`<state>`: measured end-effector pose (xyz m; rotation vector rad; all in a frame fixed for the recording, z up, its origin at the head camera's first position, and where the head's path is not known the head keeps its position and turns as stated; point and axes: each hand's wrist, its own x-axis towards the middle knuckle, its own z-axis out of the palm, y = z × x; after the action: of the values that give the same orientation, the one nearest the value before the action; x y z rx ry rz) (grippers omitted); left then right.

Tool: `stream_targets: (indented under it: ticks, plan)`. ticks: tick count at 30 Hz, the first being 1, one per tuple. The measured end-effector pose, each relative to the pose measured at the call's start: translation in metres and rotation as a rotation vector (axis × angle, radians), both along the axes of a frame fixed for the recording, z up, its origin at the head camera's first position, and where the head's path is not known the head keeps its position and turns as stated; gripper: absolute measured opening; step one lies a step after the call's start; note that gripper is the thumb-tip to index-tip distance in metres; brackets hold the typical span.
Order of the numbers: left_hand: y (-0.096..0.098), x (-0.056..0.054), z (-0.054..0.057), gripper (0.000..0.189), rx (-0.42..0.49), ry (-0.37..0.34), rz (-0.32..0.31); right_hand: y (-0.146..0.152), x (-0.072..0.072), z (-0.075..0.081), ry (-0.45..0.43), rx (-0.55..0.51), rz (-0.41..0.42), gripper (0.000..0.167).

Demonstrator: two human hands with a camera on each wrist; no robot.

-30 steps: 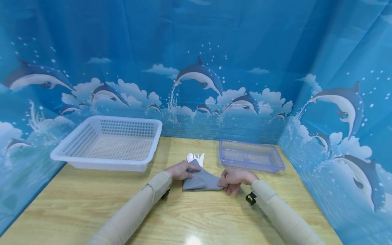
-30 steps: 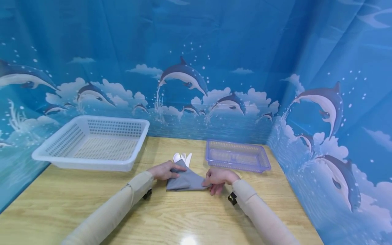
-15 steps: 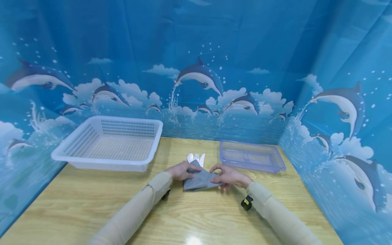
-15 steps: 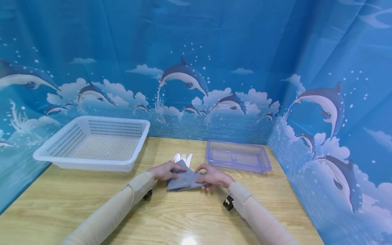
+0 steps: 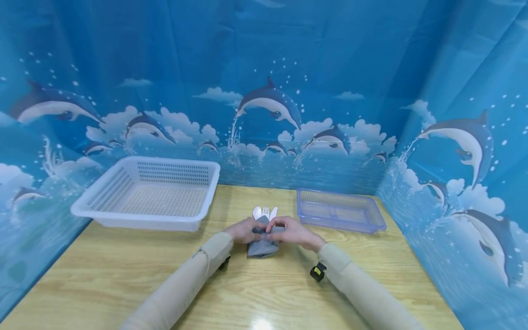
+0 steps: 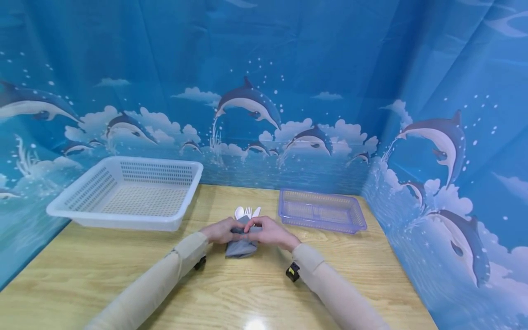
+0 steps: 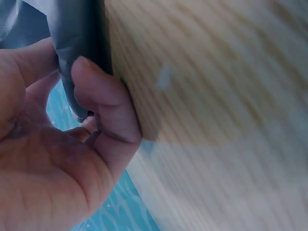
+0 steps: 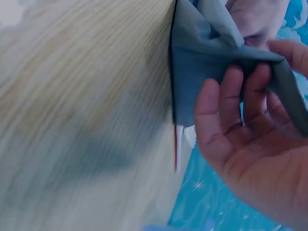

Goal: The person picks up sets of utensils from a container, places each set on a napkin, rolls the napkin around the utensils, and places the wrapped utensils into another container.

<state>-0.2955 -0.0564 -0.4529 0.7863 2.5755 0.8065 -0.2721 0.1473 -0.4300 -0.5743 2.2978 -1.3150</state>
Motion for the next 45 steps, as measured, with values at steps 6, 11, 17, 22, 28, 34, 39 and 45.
stream_targets:
  ticks: [6,11,17,22,28,34,39,45]
  plan:
    - [0.001,0.003,0.001,0.039,0.006,-0.044,0.03,-0.005,0.005,-0.002,0.051,0.057,-0.091,0.041]
    - [0.001,0.002,0.001,0.041,0.004,-0.05,0.024,0.007,0.011,0.0,-0.02,0.088,-0.15,0.049]
    - [-0.001,0.002,0.001,0.039,-0.011,-0.027,0.013,0.019,0.018,-0.008,-0.048,0.116,-0.104,0.031]
    - [-0.002,0.004,0.0,0.038,0.004,-0.026,0.01,0.021,0.02,-0.014,-0.061,0.136,-0.068,0.026]
    - [-0.002,0.009,0.003,0.038,-0.014,-0.013,0.024,0.016,0.018,-0.018,0.074,0.235,-0.089,0.022]
    - [-0.001,0.011,0.006,0.048,-0.082,-0.051,0.059,0.015,0.016,-0.021,0.123,0.275,-0.077,0.018]
    - [0.0,0.01,0.006,0.058,-0.13,-0.057,0.046,0.015,0.015,-0.018,0.083,0.279,-0.047,0.037]
    - [0.002,0.01,0.001,0.056,-0.135,-0.056,0.056,0.012,0.018,-0.016,0.116,0.318,0.026,0.037]
